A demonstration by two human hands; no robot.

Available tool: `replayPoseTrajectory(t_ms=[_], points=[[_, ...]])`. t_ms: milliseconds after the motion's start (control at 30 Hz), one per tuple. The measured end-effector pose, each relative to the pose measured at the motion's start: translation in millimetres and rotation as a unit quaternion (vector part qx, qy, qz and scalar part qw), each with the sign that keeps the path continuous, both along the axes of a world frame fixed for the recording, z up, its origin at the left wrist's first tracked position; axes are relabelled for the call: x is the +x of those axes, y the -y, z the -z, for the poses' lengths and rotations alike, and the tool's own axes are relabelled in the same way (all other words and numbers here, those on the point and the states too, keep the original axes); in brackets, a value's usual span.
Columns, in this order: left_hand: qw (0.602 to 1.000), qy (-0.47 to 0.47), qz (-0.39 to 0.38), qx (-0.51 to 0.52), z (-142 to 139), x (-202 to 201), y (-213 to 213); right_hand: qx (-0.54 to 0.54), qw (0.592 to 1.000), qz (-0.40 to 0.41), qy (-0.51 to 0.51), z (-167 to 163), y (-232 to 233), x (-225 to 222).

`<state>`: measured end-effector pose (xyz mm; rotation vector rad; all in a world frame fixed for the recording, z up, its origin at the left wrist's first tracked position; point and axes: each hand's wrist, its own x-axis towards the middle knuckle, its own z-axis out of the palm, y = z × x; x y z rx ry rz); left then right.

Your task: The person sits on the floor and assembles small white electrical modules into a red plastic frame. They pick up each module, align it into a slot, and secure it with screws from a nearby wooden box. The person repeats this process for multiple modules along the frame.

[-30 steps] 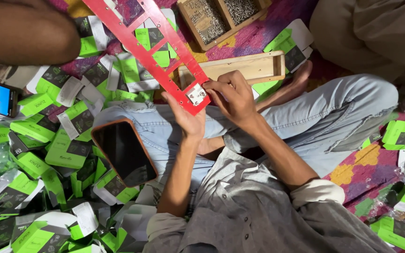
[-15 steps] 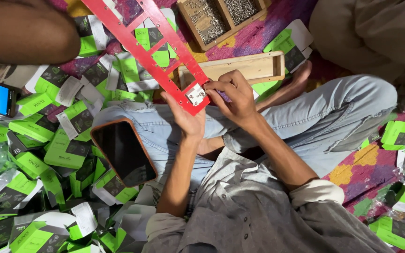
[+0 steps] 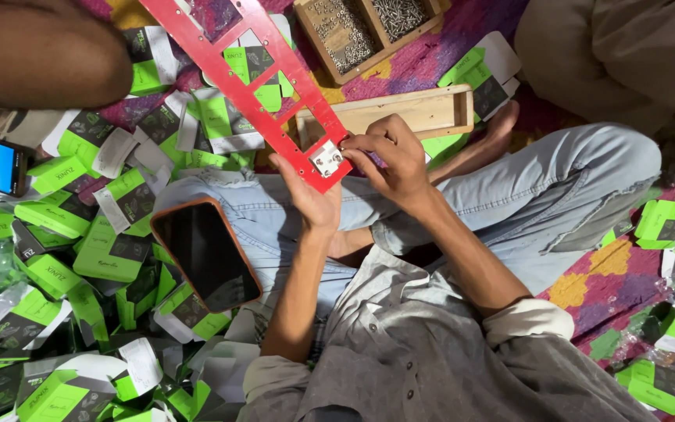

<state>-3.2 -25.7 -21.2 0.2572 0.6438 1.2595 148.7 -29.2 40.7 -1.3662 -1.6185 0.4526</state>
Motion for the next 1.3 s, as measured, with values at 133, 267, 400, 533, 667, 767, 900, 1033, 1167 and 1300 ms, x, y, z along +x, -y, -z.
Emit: replayPoseTrajectory(t_ms=[133, 267, 400, 533, 667, 767, 900, 1033, 1167, 1300], points=[[1.0, 0.0, 0.001, -0.015, 2.4, -0.6, 0.8, 0.011, 1.0, -0.013, 0.008, -1.2, -2.2, 3.0], [1.0, 0.012, 0.008, -0.013, -4.2, 0.3, -0.2, -0.011, 1.0, -0.007, -0.026, -4.0, -3.5, 4.3], [0.999, 0.009, 0.016, -0.026, -17.0, 2.8, -2.2, -0.048, 0.996, -0.007, -0.068, -7.1, -1.9, 2.7], [0.999, 0.032, 0.023, -0.014, -26.4, -1.6, -8.6, -0.09, 0.985, -0.041, -0.145, -7.2, -0.3, 2.0], [0.997, 0.072, 0.028, 0.023, -29.5, -2.1, -12.9, -0.145, 0.967, -0.055, -0.203, -5.2, 1.2, 3.7], [0.994, 0.084, -0.01, -0.065, -30.3, -0.6, -12.5, -0.116, 0.972, -0.038, -0.199, -2.9, 1.6, 2.7], [0.997, 0.073, 0.021, 0.035, -30.1, -0.3, -12.5, -0.088, 0.987, -0.045, -0.129, -1.9, 1.3, 3.9], [0.998, 0.063, -0.004, -0.028, -29.2, -0.6, -12.1, -0.115, 0.983, -0.035, -0.139, -2.7, 2.9, 3.7], [0.998, 0.056, 0.001, 0.0, -30.0, -0.2, -12.5, -0.087, 0.989, -0.041, -0.116, -2.9, 2.5, 4.7], [0.998, 0.049, -0.01, -0.041, -32.0, -0.2, -12.9, -0.114, 0.986, -0.04, -0.112, -3.0, 2.8, 4.8]])
